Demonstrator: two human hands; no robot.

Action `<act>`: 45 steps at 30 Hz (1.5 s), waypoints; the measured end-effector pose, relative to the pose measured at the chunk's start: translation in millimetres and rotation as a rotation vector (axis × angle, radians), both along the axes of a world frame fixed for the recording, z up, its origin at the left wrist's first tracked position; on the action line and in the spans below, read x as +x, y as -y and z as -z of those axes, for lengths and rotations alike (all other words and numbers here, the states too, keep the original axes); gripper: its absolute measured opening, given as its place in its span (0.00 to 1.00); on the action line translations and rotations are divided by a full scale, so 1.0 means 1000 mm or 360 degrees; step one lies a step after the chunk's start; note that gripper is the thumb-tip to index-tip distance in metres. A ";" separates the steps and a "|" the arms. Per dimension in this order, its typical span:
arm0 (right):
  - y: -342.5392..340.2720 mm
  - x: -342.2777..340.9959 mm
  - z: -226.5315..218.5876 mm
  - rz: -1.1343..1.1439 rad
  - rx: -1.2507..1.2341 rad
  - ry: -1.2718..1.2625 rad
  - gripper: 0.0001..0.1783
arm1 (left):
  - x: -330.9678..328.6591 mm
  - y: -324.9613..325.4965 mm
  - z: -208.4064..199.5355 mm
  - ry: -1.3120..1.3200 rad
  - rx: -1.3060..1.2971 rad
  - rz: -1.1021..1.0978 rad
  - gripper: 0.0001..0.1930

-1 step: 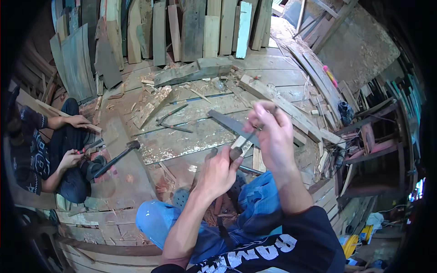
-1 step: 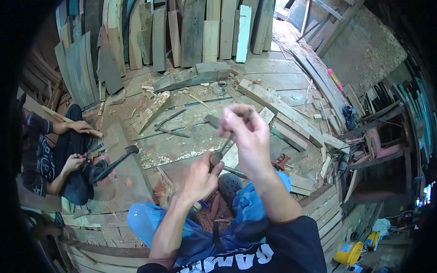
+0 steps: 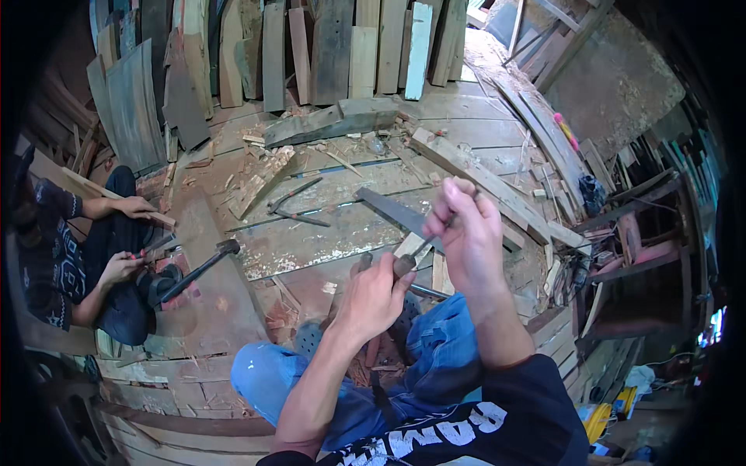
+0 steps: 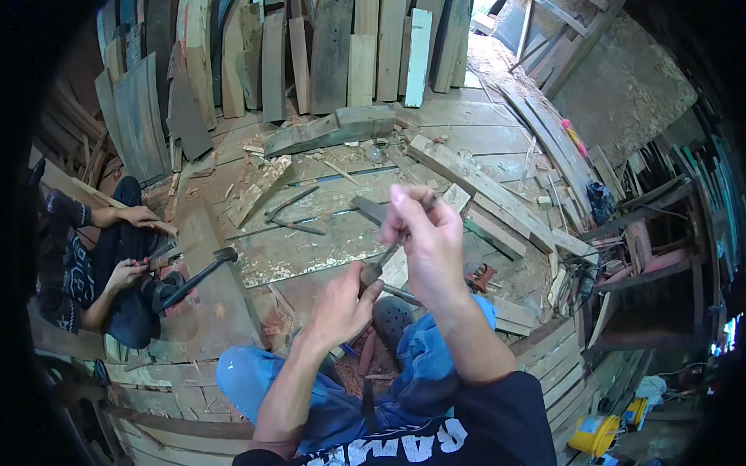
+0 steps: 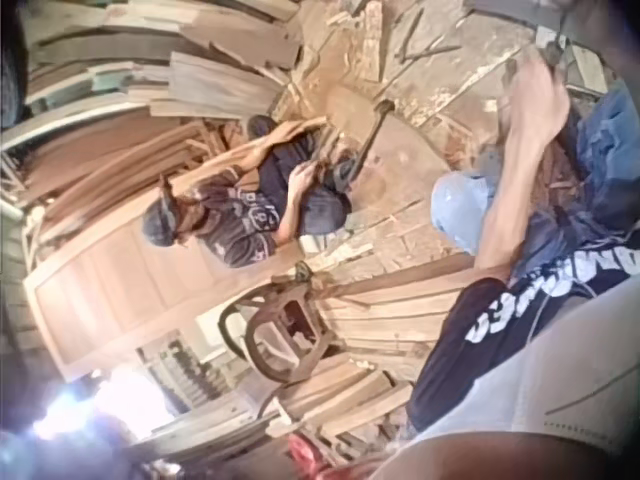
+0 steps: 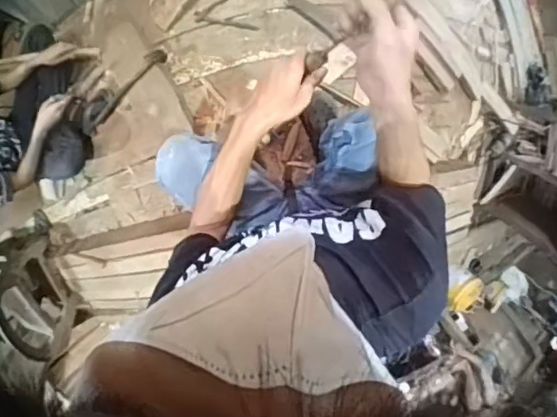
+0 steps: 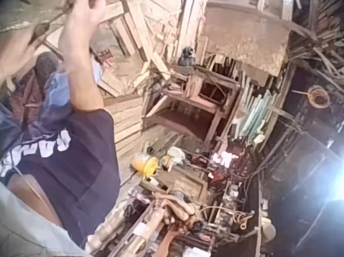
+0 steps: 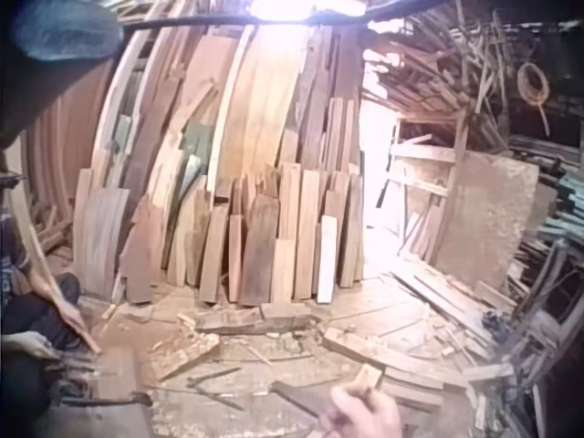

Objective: Shaping and finishing a wooden handle using a lighter, hammer, and file.

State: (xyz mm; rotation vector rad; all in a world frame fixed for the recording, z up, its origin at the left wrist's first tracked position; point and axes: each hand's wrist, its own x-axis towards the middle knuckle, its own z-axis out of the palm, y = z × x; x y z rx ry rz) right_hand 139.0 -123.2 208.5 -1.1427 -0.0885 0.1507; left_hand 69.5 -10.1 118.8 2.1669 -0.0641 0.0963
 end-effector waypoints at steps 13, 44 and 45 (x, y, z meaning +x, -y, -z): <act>0.010 -0.020 -0.003 -0.0038 0.0329 0.0012 0.19 | -0.007 0.008 0.009 0.0013 -0.0253 -0.0039 0.10; 0.017 -0.043 -0.015 -0.0936 0.0460 0.0544 0.29 | -0.016 0.005 0.016 -0.0081 -0.0717 0.0415 0.08; 0.015 -0.044 -0.016 -0.0937 0.0459 0.0546 0.29 | -0.016 0.005 0.016 -0.0078 -0.0718 0.0415 0.08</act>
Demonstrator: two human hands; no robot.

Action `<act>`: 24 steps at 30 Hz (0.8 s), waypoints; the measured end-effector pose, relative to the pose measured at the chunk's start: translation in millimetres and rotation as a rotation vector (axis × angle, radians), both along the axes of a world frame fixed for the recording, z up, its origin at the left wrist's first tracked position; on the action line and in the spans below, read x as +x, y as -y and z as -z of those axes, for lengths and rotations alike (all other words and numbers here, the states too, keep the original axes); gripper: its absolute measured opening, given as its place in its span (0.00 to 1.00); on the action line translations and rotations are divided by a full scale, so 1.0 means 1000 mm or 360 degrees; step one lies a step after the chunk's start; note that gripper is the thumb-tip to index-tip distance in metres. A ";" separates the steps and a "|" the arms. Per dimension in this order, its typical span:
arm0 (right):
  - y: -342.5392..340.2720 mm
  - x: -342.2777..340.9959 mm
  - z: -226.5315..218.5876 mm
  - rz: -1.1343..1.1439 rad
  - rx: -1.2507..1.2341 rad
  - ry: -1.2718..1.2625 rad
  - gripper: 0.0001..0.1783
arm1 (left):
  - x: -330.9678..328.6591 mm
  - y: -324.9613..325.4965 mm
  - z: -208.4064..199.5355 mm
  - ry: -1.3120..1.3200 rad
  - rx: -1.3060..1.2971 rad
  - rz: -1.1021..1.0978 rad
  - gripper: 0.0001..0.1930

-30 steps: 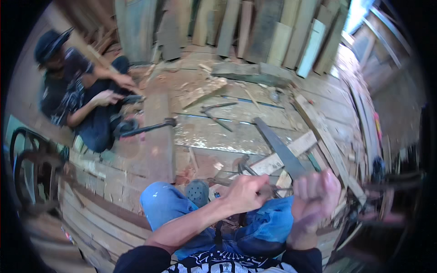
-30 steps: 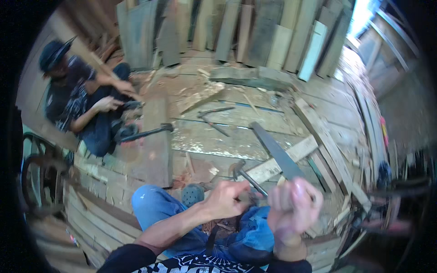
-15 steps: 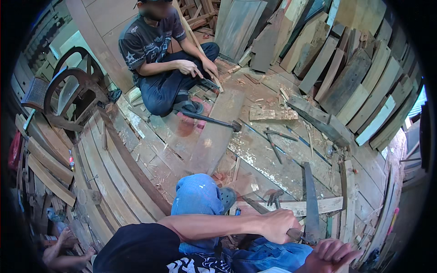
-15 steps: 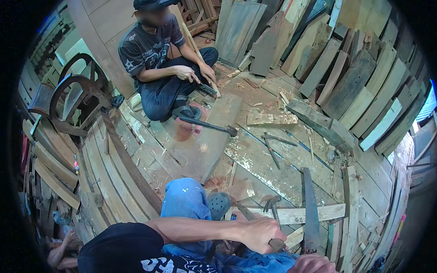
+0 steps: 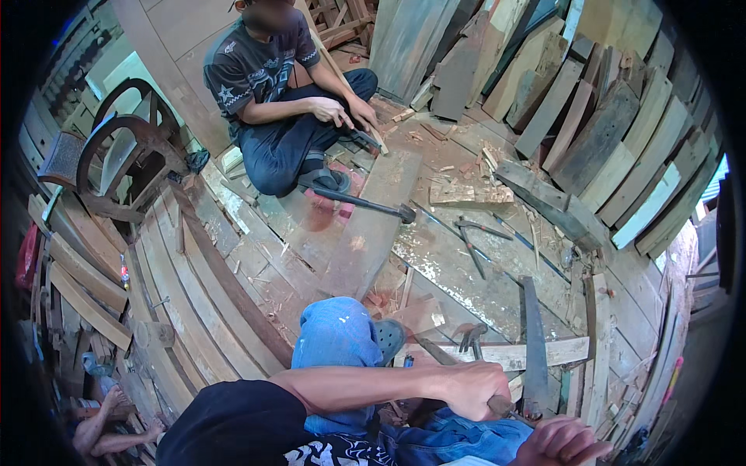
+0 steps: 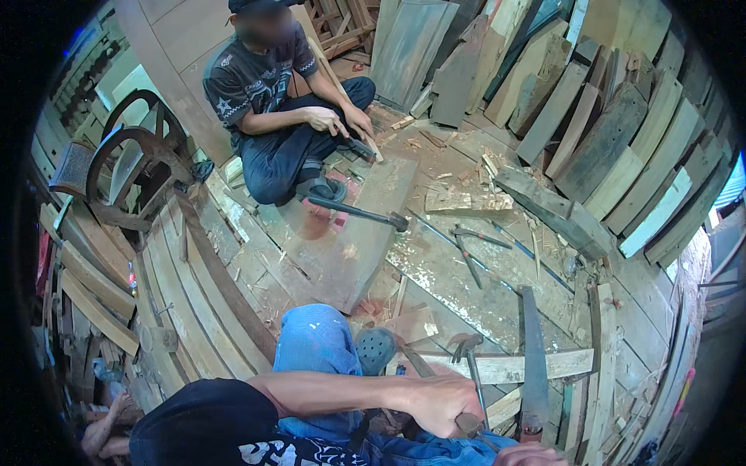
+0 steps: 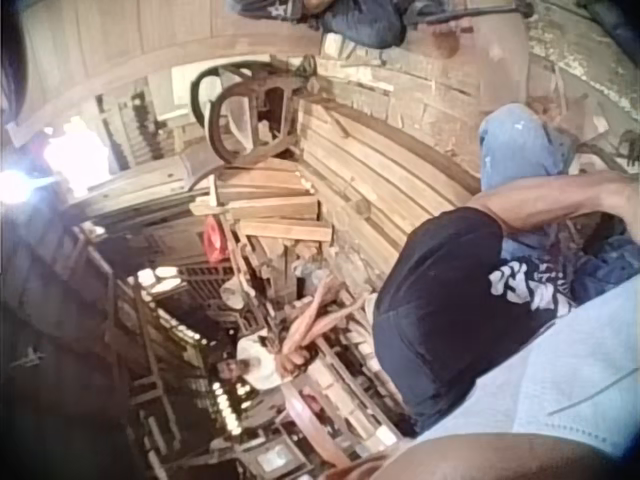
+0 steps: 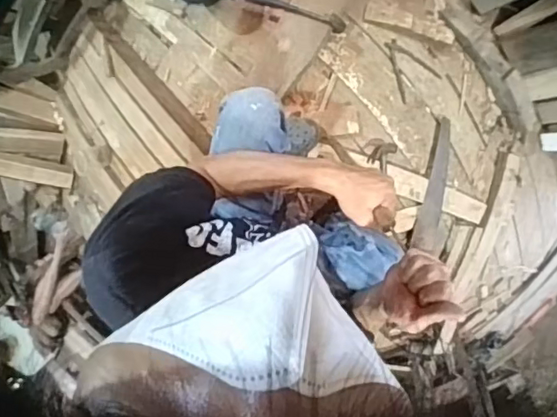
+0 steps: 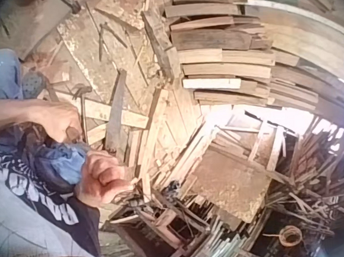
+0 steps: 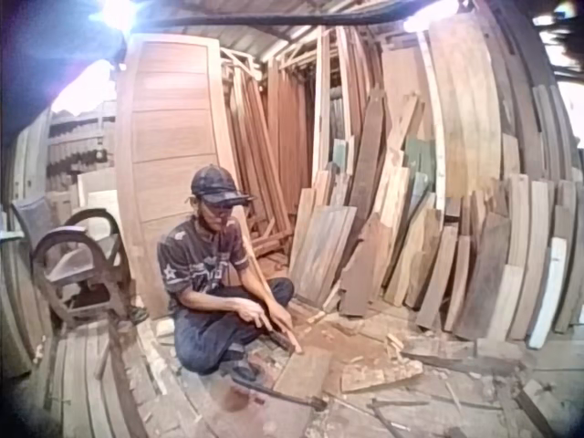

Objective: Shaping and finishing a wooden handle using a lighter, hammer, and file.

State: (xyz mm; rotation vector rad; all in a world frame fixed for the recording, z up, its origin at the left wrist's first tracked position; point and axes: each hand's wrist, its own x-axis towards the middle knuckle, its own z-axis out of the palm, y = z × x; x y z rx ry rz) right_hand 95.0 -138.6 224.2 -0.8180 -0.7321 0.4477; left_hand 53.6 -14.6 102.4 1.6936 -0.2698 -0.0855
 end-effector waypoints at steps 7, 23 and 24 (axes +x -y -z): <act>-0.002 -0.005 -0.003 0.0114 -0.0097 0.0048 0.29 | 0.001 -0.003 0.001 0.0015 0.0012 0.0082 0.10; 0.000 -0.007 -0.011 0.0016 -0.0213 0.0196 0.32 | 0.000 -0.010 0.000 -0.0248 -0.0198 0.0536 0.12; 0.001 -0.006 -0.009 0.0008 -0.0206 0.0201 0.32 | 0.000 -0.009 0.002 -0.0244 -0.0192 0.0528 0.12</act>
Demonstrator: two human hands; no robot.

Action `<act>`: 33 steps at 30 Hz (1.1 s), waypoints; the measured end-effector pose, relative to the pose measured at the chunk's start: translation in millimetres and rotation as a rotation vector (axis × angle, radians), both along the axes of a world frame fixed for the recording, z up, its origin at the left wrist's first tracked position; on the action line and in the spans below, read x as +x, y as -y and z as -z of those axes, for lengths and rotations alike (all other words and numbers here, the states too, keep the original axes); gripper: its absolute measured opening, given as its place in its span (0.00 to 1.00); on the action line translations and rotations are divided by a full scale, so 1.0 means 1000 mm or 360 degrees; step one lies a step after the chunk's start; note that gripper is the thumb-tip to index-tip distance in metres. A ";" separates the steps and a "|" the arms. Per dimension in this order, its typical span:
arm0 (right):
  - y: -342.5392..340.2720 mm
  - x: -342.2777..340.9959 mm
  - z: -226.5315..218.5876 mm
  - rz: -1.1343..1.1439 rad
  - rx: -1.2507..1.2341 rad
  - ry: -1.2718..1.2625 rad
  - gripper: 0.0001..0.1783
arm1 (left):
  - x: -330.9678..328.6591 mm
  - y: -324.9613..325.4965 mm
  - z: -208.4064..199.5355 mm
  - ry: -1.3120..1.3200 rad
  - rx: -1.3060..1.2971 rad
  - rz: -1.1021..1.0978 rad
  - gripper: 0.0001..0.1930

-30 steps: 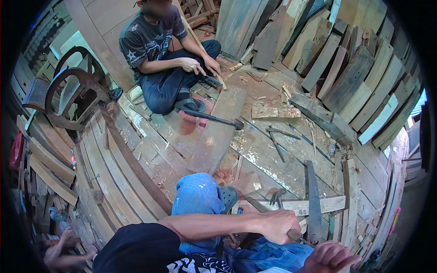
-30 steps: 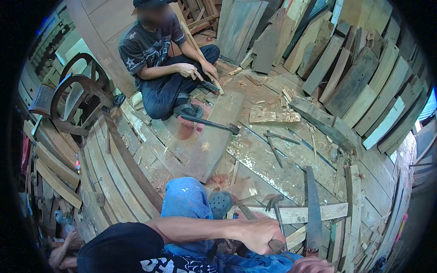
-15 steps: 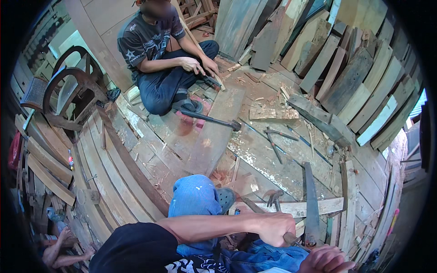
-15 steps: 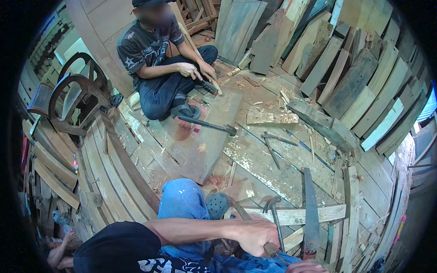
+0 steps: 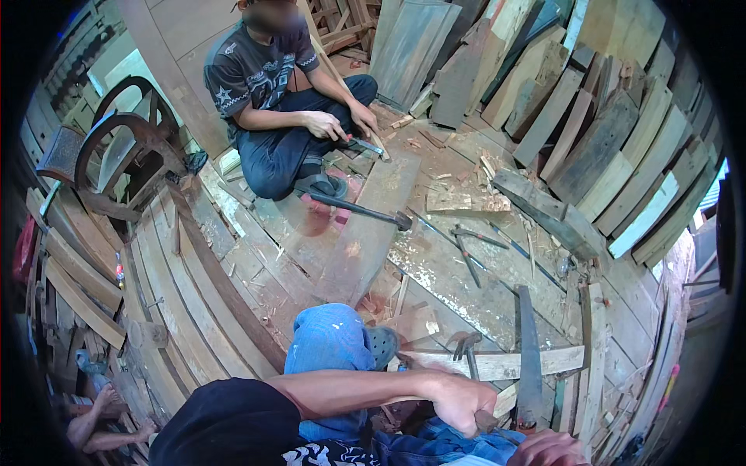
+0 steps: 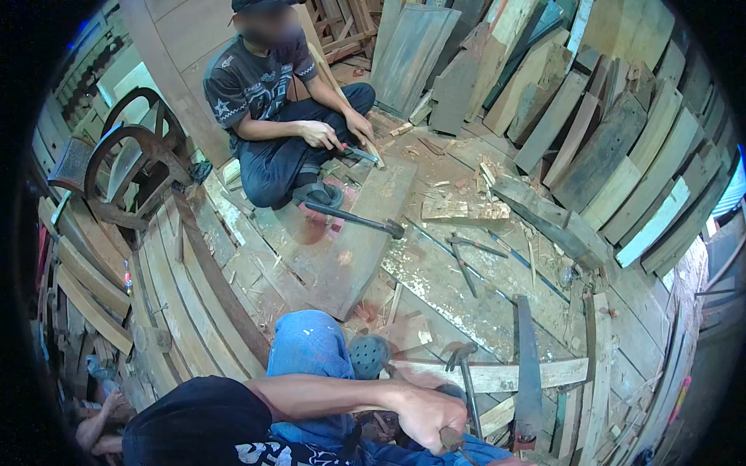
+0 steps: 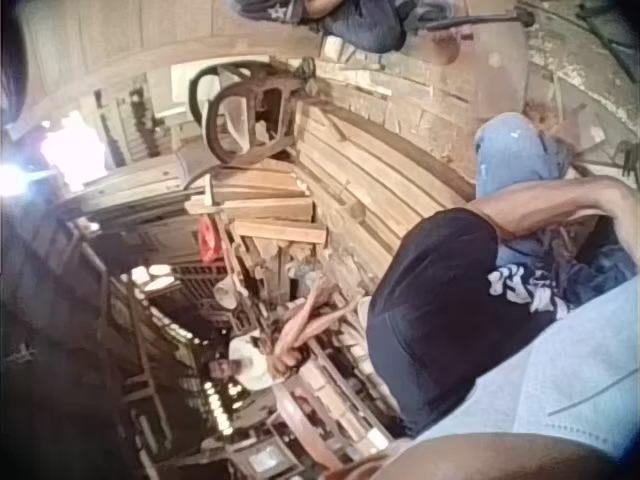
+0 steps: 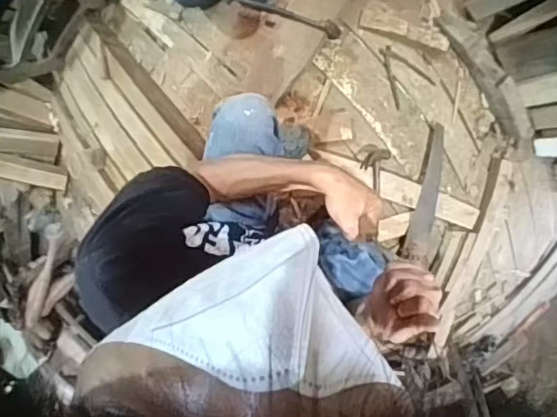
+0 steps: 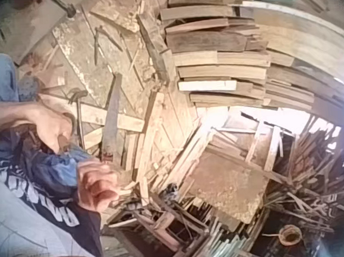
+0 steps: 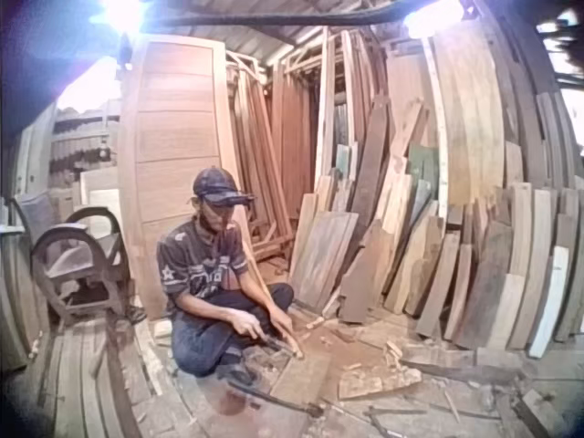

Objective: Shaping and finishing a wooden handle using a lighter, hammer, and file.

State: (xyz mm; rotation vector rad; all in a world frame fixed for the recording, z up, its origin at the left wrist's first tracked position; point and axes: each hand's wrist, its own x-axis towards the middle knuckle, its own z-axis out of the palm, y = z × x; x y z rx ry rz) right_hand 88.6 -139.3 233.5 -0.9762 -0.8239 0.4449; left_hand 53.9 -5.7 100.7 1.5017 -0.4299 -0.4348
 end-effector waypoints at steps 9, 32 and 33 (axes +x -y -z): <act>0.012 0.020 0.022 -0.0197 0.0268 -0.0284 0.30 | -0.001 0.011 0.006 0.0108 -0.0041 -0.0324 0.10; -0.025 0.014 0.015 0.1010 0.0284 -0.0902 0.26 | 0.000 0.012 0.005 0.0371 0.0774 -0.1280 0.06; -0.027 0.011 0.013 0.0965 0.0304 -0.0780 0.26 | -0.001 0.012 0.005 0.0370 0.0773 -0.1282 0.06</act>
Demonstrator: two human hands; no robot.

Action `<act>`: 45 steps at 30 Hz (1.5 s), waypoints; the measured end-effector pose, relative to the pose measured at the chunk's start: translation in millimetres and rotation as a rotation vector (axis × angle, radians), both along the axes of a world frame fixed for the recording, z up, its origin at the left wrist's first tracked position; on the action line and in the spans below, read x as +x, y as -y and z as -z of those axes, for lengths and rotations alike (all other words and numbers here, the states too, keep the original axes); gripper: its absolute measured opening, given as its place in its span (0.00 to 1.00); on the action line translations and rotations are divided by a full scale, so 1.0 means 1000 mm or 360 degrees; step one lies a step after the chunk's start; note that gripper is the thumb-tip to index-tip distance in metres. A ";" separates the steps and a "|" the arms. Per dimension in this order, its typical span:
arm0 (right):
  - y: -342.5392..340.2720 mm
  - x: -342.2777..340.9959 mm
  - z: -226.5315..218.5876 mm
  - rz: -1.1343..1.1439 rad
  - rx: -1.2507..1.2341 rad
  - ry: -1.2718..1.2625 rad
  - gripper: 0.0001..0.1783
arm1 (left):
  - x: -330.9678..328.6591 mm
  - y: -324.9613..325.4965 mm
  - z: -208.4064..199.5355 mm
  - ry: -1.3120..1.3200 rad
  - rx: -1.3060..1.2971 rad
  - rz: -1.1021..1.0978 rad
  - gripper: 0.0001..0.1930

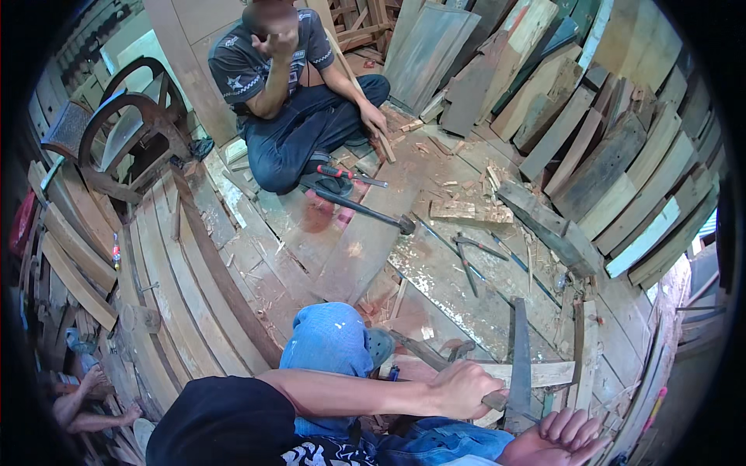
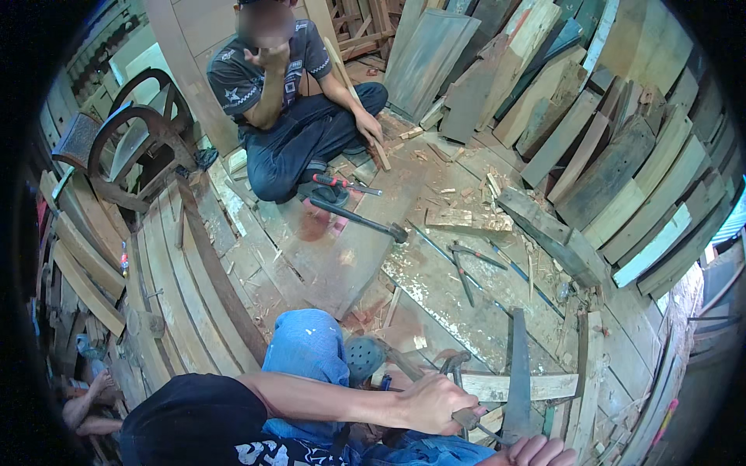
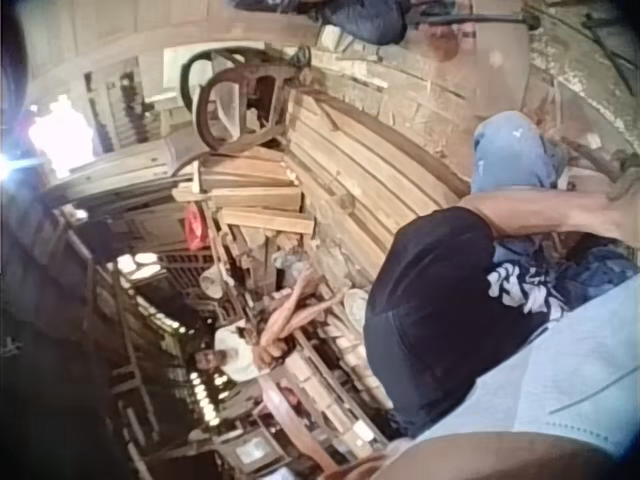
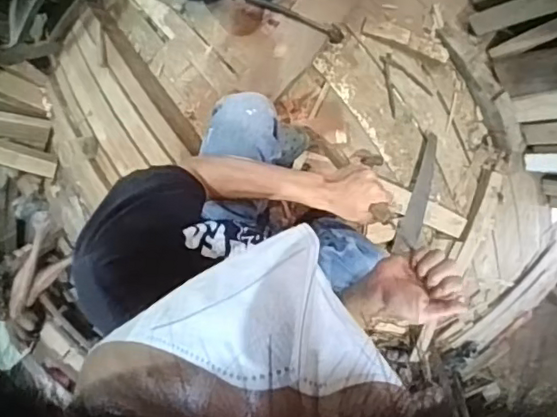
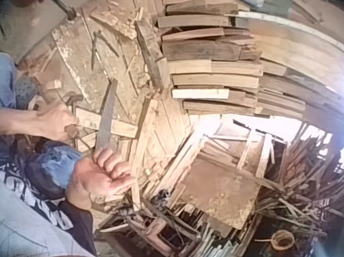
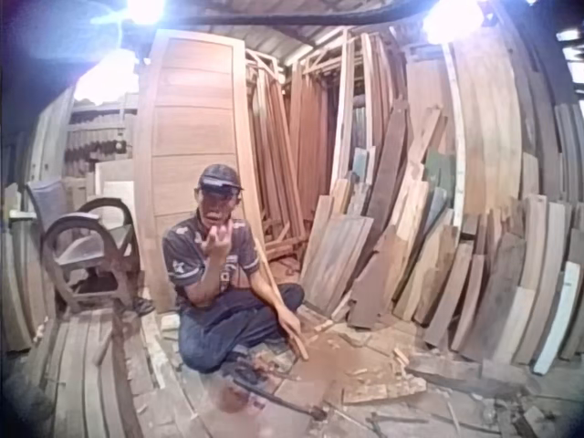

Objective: Shaping and finishing a wooden handle using a lighter, hammer, and file.

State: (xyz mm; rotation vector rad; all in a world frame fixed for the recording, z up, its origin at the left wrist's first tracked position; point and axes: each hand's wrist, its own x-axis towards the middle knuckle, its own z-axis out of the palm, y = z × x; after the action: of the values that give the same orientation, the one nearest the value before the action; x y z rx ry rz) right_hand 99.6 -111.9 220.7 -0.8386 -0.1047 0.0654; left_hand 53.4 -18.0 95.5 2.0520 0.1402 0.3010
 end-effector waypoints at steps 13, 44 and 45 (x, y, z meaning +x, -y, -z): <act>0.012 -0.004 -0.006 -0.0728 0.0161 0.0384 0.27 | -0.008 -0.014 -0.021 -0.0089 -0.0216 0.0259 0.06; 0.009 -0.005 0.001 -0.0218 -0.0064 0.0093 0.28 | -0.007 -0.004 0.001 0.0198 0.0027 -0.0138 0.08; 0.006 -0.003 0.002 -0.0224 -0.0024 0.0118 0.28 | -0.007 -0.006 0.002 0.0246 0.0012 -0.0170 0.07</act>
State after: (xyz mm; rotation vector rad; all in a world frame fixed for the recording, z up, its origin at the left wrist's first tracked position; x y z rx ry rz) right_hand 96.7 -118.0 219.1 -0.8481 -0.2331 0.1678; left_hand 46.6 -12.0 93.5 2.0235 0.1538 0.5256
